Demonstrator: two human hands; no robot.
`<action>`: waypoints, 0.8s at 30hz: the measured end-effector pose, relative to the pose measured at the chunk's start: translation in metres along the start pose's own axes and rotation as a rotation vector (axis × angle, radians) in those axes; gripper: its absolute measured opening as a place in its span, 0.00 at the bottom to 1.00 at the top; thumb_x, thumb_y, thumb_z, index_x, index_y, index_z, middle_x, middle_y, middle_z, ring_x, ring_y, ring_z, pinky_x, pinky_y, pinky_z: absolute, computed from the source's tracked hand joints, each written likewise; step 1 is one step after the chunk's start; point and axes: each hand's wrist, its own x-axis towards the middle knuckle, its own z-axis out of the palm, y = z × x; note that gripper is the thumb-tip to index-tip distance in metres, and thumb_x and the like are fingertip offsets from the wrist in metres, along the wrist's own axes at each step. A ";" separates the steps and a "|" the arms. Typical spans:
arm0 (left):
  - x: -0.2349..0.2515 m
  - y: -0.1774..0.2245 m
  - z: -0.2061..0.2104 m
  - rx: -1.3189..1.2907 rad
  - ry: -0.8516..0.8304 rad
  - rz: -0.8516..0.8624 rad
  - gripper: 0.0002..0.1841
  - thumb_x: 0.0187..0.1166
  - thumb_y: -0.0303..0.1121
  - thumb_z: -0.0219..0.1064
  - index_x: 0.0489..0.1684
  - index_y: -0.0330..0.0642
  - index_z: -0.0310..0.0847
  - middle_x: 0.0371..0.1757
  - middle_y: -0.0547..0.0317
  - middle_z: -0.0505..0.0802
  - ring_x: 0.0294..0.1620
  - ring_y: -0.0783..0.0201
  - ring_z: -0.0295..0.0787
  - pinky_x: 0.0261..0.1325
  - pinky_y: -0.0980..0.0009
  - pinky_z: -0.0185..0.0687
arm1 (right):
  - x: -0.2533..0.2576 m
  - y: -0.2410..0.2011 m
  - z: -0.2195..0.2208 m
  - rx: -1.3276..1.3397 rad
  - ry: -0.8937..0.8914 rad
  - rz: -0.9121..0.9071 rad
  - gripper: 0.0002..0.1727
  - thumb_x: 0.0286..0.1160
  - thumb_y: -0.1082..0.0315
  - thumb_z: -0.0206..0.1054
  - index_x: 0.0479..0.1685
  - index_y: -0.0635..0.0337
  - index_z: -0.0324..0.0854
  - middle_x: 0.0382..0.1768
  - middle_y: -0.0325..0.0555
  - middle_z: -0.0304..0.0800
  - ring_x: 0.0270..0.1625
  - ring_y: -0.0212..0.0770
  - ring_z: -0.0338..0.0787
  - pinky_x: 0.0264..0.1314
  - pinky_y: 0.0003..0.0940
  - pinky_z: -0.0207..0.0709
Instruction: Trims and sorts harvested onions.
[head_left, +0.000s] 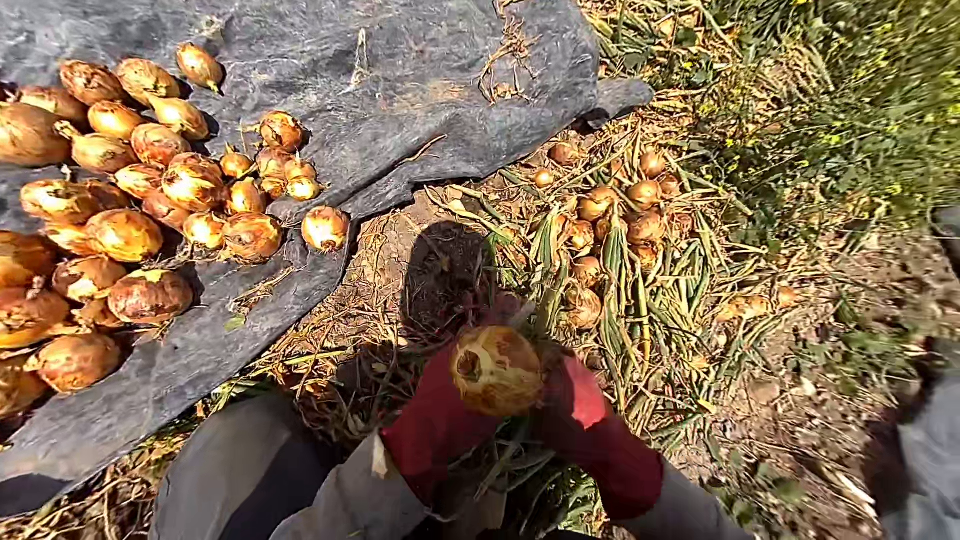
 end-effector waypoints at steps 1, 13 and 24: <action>-0.002 0.000 0.001 0.043 -0.020 -0.027 0.29 0.66 0.48 0.79 0.62 0.39 0.85 0.50 0.53 0.95 0.53 0.63 0.92 0.61 0.58 0.87 | 0.003 -0.006 0.001 0.074 -0.249 0.155 0.23 0.66 0.61 0.75 0.59 0.62 0.86 0.54 0.56 0.93 0.62 0.55 0.91 0.68 0.58 0.82; 0.026 -0.027 -0.021 -0.001 0.076 0.021 0.20 0.65 0.49 0.79 0.47 0.47 0.87 0.36 0.65 0.93 0.38 0.71 0.91 0.43 0.64 0.90 | 0.055 0.027 -0.037 -0.289 -0.332 0.694 0.10 0.72 0.58 0.74 0.46 0.49 0.88 0.37 0.53 0.93 0.43 0.61 0.93 0.38 0.67 0.81; 0.034 0.000 -0.044 -0.822 0.355 -0.459 0.22 0.94 0.49 0.49 0.83 0.58 0.66 0.50 0.54 0.94 0.27 0.62 0.89 0.28 0.67 0.88 | 0.054 0.250 -0.016 -0.443 -0.366 0.894 0.19 0.77 0.53 0.67 0.53 0.58 0.88 0.50 0.67 0.92 0.56 0.71 0.91 0.51 0.78 0.79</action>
